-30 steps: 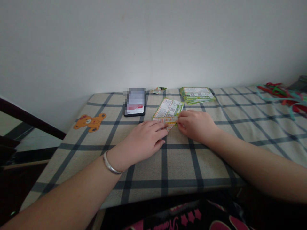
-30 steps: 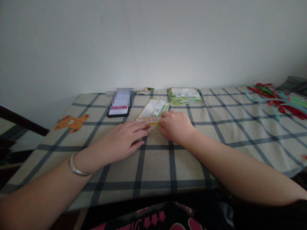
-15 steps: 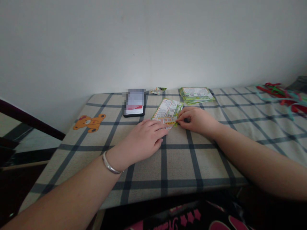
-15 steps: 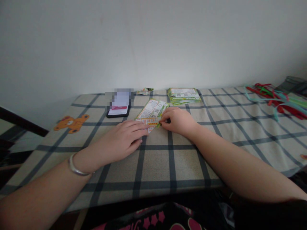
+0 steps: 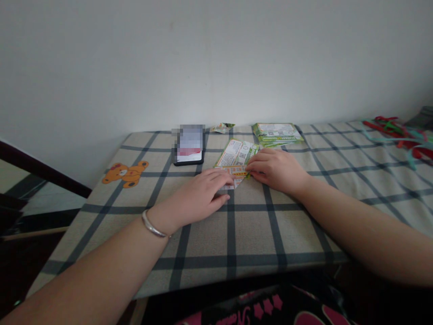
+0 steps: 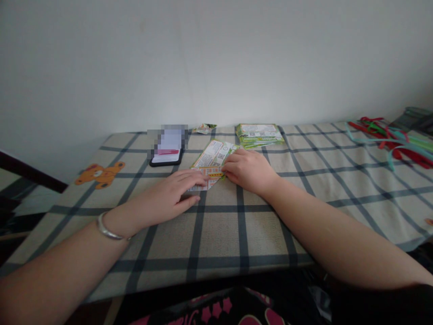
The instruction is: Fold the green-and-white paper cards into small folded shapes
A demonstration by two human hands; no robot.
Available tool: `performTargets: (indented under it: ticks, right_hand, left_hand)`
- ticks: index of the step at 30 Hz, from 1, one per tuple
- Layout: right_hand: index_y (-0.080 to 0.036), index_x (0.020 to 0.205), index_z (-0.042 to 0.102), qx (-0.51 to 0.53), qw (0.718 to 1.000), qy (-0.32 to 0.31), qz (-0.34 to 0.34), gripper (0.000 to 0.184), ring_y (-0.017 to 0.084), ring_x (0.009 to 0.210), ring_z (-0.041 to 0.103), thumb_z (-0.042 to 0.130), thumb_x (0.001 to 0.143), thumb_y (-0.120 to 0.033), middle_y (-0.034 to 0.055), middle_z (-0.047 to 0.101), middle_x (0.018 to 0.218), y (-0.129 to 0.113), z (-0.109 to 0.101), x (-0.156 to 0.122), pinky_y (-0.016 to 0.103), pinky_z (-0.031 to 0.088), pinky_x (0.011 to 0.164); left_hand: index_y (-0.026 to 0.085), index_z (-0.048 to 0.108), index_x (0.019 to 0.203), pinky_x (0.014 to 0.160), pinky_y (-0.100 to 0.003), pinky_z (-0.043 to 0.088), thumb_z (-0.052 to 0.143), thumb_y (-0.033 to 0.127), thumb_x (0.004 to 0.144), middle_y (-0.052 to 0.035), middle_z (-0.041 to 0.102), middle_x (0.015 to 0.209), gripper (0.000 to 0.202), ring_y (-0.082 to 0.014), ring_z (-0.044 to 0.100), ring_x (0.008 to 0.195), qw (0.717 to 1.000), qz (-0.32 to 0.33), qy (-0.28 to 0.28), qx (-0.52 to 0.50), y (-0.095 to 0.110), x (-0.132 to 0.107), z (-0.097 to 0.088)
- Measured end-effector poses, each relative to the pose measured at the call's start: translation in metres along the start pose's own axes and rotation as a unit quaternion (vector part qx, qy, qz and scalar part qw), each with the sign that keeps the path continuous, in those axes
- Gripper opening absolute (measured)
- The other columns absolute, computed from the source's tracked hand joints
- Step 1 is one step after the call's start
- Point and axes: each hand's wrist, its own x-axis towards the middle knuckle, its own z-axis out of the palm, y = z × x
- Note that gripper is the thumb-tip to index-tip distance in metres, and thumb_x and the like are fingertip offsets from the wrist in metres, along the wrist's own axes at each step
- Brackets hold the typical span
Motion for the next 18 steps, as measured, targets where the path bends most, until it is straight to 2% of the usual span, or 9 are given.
performTargets:
  ticks: [6, 12, 18]
  right_hand:
    - [-0.020, 0.097, 0.072, -0.027, 0.999, 0.002, -0.033, 0.022, 0.020, 0.090, 0.056, 0.050, 0.093, -0.024, 0.0063, 0.070, 0.094, 0.0042, -0.0004, 0.0012, 0.030, 0.038, 0.073]
    - [-0.018, 0.086, 0.070, -0.088, 0.995, 0.014, -0.048, 0.026, 0.020, 0.088, 0.055, 0.046, 0.095, -0.021, 0.0064, 0.070, 0.090, 0.0003, -0.0011, 0.0032, 0.032, 0.034, 0.068]
    - [-0.017, 0.083, 0.067, -0.119, 0.989, 0.009, -0.082, 0.024, 0.020, 0.087, 0.054, 0.046, 0.095, -0.018, 0.0056, 0.069, 0.087, -0.0051, -0.0039, 0.0028, 0.033, 0.033, 0.070]
  left_hand:
    - [0.020, 0.058, 0.118, 0.111, -0.042, 0.038, 0.055, 0.020, 0.089, -0.0059, 0.059, 0.130, 0.030, -0.0189, 0.050, 0.126, 1.000, 0.009, 0.002, 0.008, 0.0008, 0.0004, -0.0003]
    - [0.020, 0.062, 0.113, 0.110, -0.041, 0.039, 0.055, 0.020, 0.089, -0.0056, 0.062, 0.126, 0.025, -0.0192, 0.053, 0.122, 1.000, 0.014, 0.009, 0.019, -0.0007, 0.0002, 0.0001]
    - [0.019, 0.064, 0.108, 0.105, -0.039, 0.041, 0.054, 0.020, 0.091, -0.0039, 0.066, 0.117, 0.021, -0.0188, 0.056, 0.113, 1.000, 0.008, 0.011, 0.018, 0.0022, 0.0023, -0.0039]
